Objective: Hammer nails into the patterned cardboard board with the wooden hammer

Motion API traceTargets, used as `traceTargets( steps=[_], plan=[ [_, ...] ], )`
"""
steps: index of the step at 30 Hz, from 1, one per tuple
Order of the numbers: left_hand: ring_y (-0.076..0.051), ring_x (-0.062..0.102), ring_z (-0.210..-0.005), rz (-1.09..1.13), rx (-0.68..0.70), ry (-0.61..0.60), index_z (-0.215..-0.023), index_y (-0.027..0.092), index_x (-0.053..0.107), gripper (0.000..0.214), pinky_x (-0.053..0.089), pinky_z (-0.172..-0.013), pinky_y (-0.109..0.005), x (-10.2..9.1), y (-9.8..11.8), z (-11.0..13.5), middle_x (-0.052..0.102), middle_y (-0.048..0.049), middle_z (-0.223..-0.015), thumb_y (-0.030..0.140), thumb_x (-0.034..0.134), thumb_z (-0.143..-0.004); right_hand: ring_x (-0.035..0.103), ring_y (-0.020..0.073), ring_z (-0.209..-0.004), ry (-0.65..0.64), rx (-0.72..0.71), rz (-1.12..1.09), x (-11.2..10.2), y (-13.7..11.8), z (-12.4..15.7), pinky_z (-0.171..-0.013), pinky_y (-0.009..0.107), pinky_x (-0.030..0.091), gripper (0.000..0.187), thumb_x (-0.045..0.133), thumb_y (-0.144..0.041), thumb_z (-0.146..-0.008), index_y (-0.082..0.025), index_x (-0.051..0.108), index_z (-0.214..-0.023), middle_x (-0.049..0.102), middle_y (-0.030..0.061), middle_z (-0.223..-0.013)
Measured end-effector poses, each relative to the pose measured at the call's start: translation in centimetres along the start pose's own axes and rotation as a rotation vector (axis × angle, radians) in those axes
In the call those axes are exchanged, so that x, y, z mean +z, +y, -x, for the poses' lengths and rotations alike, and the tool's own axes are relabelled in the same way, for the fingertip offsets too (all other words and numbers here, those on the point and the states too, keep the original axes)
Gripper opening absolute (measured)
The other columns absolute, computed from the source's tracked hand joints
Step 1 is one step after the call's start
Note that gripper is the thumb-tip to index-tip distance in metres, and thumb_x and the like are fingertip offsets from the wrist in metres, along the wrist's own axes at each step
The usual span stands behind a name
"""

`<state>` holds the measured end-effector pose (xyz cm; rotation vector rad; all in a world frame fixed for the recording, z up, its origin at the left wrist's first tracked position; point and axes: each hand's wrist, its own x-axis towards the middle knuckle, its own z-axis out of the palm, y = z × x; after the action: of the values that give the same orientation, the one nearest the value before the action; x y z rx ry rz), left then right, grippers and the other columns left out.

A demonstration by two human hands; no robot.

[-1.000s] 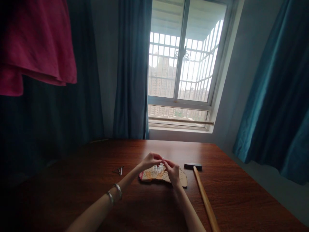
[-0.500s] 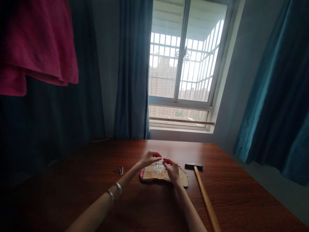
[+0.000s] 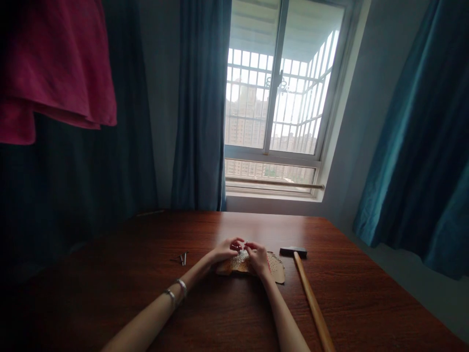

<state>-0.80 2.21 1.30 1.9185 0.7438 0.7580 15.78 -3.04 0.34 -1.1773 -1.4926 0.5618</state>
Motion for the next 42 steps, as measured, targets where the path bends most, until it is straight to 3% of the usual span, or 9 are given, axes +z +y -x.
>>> traceTargets(
  steps=[9,25,36,42],
  plan=[
    [-0.017,0.060,-0.079,-0.075,0.021,0.086,-0.084,0.012,0.060,0.024,0.046,-0.069,-0.025,0.2,-0.7,0.2,0.064,-0.0037,-0.081,0.016,0.058,-0.061,0.065,0.0198,-0.072,-0.053,-0.045,0.076,0.1,-0.7,0.5,-0.066,0.030,0.049,0.021,0.054,-0.032,-0.073,-0.023,0.072,-0.079,0.072,0.0037,-0.077],
    [-0.014,0.055,-0.066,-0.186,0.021,0.128,-0.077,0.012,0.066,0.021,0.040,-0.059,-0.021,0.6,-0.7,0.3,0.063,-0.0010,-0.069,0.027,0.061,-0.063,0.065,0.0196,-0.070,-0.054,-0.047,0.101,0.1,-0.7,0.7,-0.065,0.029,0.050,0.021,0.053,-0.032,-0.073,-0.024,0.072,-0.078,0.073,0.0034,-0.078],
    [-0.014,0.057,-0.069,-0.167,0.075,0.100,-0.083,0.011,0.066,0.026,0.041,-0.062,-0.021,0.5,-0.6,0.4,0.064,-0.0027,-0.073,0.028,0.064,-0.063,0.064,0.0182,-0.064,-0.070,-0.083,0.121,0.1,-0.5,1.0,-0.060,0.027,0.048,0.020,0.053,-0.029,-0.075,-0.025,0.072,-0.080,0.072,0.0022,-0.075],
    [-0.014,0.057,-0.069,-0.165,0.079,0.146,-0.080,0.011,0.065,0.022,0.042,-0.063,-0.022,1.0,-0.5,0.1,0.064,-0.0036,-0.073,0.028,0.061,-0.067,0.063,0.0175,-0.074,-0.076,-0.104,0.130,0.1,0.1,0.8,-0.063,0.025,0.050,0.021,0.051,-0.029,-0.077,-0.022,0.070,-0.083,0.069,0.0044,-0.081]
  ],
)
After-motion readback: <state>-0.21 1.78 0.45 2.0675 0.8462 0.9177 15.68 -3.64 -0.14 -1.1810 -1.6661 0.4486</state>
